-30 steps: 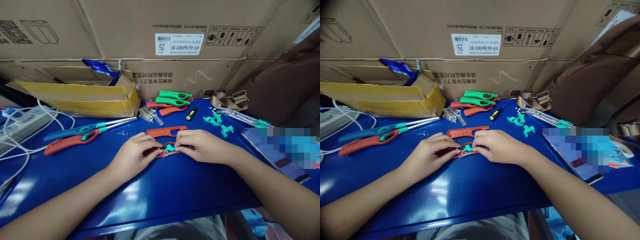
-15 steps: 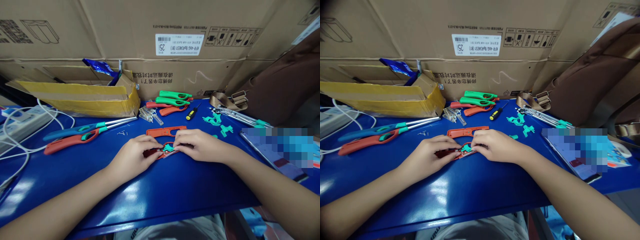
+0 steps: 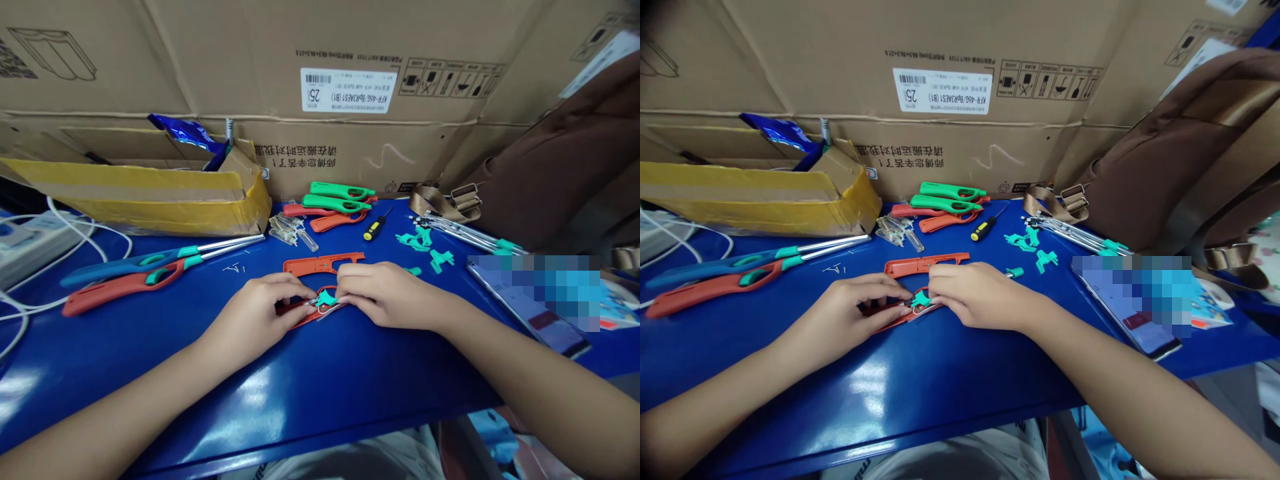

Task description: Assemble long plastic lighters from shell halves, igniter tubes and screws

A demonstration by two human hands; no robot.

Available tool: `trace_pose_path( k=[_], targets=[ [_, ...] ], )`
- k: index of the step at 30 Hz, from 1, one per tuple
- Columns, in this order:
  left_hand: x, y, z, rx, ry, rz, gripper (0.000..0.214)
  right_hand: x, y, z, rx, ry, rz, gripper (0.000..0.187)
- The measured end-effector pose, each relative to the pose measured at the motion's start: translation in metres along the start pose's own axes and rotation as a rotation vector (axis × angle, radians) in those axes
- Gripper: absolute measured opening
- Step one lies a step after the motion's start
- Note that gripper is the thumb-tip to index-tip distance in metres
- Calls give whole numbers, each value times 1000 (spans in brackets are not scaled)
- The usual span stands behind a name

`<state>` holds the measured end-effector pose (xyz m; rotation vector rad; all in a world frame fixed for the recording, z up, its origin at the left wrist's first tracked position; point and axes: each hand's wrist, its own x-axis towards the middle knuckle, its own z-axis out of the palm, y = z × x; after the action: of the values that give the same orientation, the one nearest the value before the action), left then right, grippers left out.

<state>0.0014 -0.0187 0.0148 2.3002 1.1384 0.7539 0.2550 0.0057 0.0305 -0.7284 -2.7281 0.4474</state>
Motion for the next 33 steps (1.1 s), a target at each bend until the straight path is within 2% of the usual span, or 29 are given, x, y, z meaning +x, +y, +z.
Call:
trace_pose_path(
  k=[9,20,26,33],
  targets=[
    [2,1,0,-27,-33,-34,13,0,-5,-1,-152,-27,-30,24],
    [2,1,0,-43,-43,-57,13,1,-2,3,-57,-36,14,20],
    [1,4,-1,-59,-87,-147,14,-2,-1,3,-50,-45,28,15],
    [1,6,-2,-59,-96,-170,14,-2,0,3,-15,-21,41,17]
  ],
)
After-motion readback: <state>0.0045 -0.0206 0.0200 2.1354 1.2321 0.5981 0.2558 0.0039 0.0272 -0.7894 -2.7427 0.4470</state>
